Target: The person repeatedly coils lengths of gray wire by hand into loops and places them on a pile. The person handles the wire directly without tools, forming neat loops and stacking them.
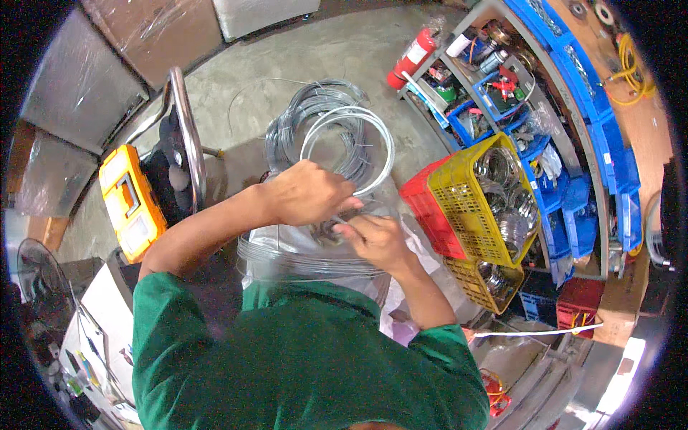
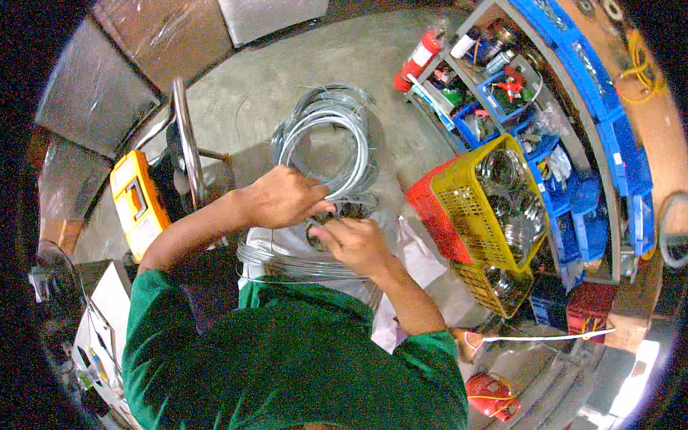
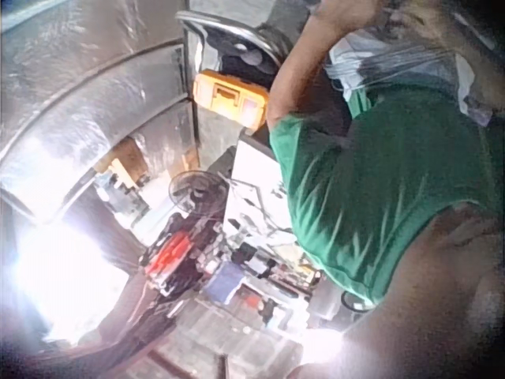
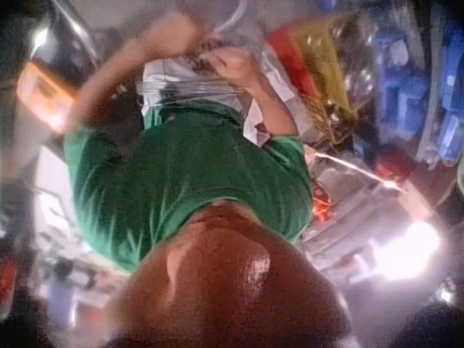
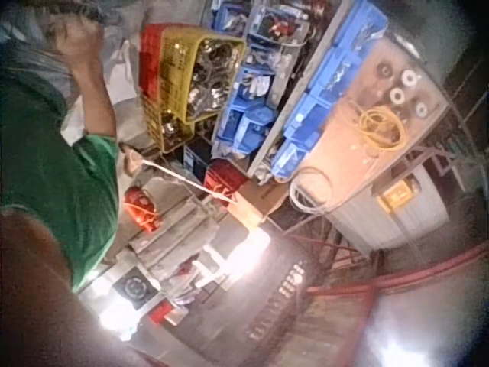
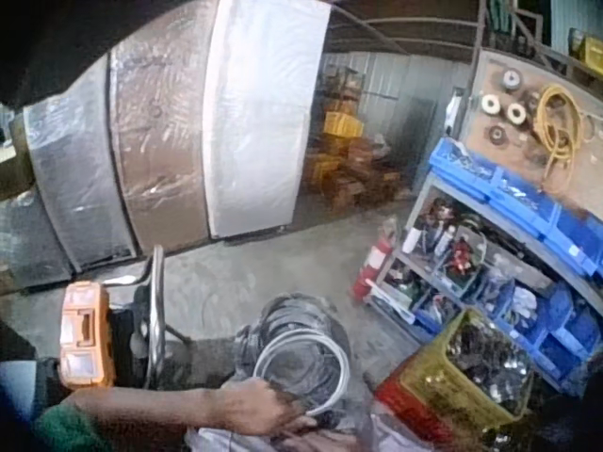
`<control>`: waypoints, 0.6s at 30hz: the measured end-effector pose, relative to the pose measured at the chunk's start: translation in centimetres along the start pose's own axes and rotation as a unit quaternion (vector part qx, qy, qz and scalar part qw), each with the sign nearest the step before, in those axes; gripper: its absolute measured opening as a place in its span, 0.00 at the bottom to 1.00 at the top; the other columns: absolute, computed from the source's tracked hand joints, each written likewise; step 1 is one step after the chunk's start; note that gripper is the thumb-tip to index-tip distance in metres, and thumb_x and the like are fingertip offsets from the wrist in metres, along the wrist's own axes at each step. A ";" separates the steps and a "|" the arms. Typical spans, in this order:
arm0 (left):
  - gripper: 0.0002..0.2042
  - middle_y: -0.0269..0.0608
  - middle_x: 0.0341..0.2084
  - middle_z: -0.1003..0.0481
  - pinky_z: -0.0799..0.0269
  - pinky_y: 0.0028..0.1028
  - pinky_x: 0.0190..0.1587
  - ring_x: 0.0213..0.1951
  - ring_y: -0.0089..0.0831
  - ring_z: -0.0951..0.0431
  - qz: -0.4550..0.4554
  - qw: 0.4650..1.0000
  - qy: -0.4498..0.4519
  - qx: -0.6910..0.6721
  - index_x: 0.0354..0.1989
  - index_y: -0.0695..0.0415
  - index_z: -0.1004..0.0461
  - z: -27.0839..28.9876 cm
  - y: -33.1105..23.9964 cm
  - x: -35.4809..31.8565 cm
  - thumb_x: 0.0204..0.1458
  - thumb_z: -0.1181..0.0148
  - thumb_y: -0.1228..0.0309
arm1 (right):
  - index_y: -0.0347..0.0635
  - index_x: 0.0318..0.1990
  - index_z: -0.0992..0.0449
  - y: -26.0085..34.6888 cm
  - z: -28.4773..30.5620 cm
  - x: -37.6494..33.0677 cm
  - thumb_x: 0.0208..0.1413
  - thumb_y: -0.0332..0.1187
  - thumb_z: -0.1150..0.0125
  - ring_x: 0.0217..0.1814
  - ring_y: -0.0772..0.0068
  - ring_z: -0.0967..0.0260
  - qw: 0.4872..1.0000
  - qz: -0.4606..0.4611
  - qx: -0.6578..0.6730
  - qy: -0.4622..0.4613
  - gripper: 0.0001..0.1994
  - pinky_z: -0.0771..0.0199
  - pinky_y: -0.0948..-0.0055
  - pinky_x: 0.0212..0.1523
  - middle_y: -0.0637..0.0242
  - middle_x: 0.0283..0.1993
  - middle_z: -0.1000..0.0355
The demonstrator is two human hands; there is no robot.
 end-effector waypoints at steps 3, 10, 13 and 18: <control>0.16 0.43 0.16 0.30 0.27 0.41 0.23 0.21 0.46 0.23 -0.009 1.000 -0.020 0.003 0.28 0.57 0.30 -0.7 -0.5 -1.0 0.60 0.47 0.56 | 0.44 0.25 0.23 0.1 0.0 -0.4 0.52 0.40 0.32 0.18 0.64 0.29 1.000 -0.014 -0.016 0.020 0.11 0.30 0.65 0.20 0.66 0.19 0.30; 0.16 0.42 0.17 0.28 0.29 0.44 0.24 0.20 0.46 0.25 0.015 0.999 0.037 0.005 0.27 0.55 0.29 -1.4 -1.2 -2.2 0.60 0.49 0.57 | 0.39 0.27 0.23 0.1 0.3 -0.3 0.49 0.37 0.29 0.19 0.61 0.31 0.999 -0.014 -0.030 0.042 0.11 0.34 0.65 0.20 0.63 0.18 0.31; 0.16 0.43 0.15 0.29 0.29 0.45 0.25 0.19 0.47 0.25 0.015 0.999 0.028 -0.014 0.24 0.55 0.30 -0.8 -1.6 -2.4 0.60 0.49 0.57 | 0.41 0.28 0.23 -0.4 1.6 0.3 0.49 0.40 0.30 0.22 0.59 0.30 0.996 -0.011 -0.041 0.080 0.12 0.32 0.63 0.23 0.63 0.20 0.31; 0.15 0.44 0.13 0.30 0.30 0.43 0.24 0.19 0.47 0.26 0.032 0.999 0.000 0.008 0.23 0.55 0.30 -0.3 -1.9 -2.4 0.59 0.46 0.59 | 0.40 0.31 0.24 -0.4 2.0 0.4 0.55 0.42 0.34 0.24 0.69 0.29 0.963 -0.203 0.163 0.075 0.14 0.30 0.66 0.28 0.63 0.22 0.30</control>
Point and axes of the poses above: each hand's wrist, its own x-axis towards the middle knuckle, its own z-axis out of the back of the hand, y = z × x, the point moved 1 cm from there along x, towards the middle knuckle
